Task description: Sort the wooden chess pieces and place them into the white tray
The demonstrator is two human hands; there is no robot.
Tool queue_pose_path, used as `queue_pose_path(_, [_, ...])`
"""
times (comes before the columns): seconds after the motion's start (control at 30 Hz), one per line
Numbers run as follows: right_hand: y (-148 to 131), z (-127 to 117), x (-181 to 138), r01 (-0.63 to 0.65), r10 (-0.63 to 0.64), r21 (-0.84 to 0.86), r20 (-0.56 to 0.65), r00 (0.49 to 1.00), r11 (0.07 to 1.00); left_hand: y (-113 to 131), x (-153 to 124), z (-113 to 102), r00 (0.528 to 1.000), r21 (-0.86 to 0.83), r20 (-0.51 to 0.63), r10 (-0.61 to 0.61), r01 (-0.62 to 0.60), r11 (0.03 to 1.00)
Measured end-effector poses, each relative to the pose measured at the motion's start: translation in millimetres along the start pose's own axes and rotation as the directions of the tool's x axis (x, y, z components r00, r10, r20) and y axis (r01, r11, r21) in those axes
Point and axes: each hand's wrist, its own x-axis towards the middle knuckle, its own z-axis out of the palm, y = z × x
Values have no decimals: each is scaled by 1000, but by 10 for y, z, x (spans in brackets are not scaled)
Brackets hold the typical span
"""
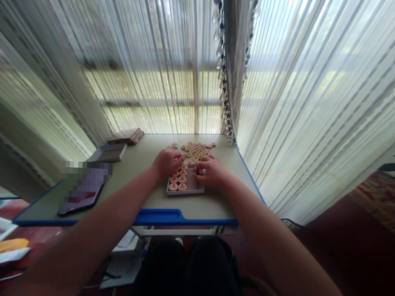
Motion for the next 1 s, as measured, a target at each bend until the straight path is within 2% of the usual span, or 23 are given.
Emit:
queue_pose_path(0.2, [-18,-53,1,-12,12,40,-11,1000,999,-34,-8,3,998,-2,-8,-58,58,998])
queue_pose_path(0.27, [25,-48,13,-34,42,80,-105,994,996,-44,-11,0,998,-10,-14,-67,67,998])
queue_pose_path(0.3, [62,-35,23,-71,88,96,-186,979,993,-47,-12,-1,998,-14,-15,-66,66,998])
queue_pose_path(0.37, [160,10,50,-186,211,103,-360,909,977,-49,-13,-2,998,-20,-14,-58,58,998])
queue_pose_path(0.43, [271,70,83,-292,289,64,-445,847,954,-47,-12,-4,999,-24,-14,-50,50,998])
queue_pose_path(0.47, [323,102,100,-320,301,33,-440,846,947,-44,-12,-5,999,-24,-16,-49,49,999])
queue_pose_path(0.53, [406,157,130,-337,303,-26,-376,876,941,-38,-10,-6,999,-21,-16,-49,49,999])
queue_pose_path(0.6, [452,192,151,-317,289,-59,-284,914,946,-31,-9,-6,999,-16,-18,-46,46,999])
queue_pose_path(0.67, [465,201,162,-302,279,-60,-239,930,952,-23,-7,-2,999,-12,-16,-37,37,999])
queue_pose_path(0.83, [436,146,148,-314,295,-32,-267,917,949,-11,-6,3,999,-27,-12,-36,36,999])
queue_pose_path(1.0, [404,87,121,-325,295,-74,-271,916,943,-27,-10,3,999,-24,-16,-39,38,999])
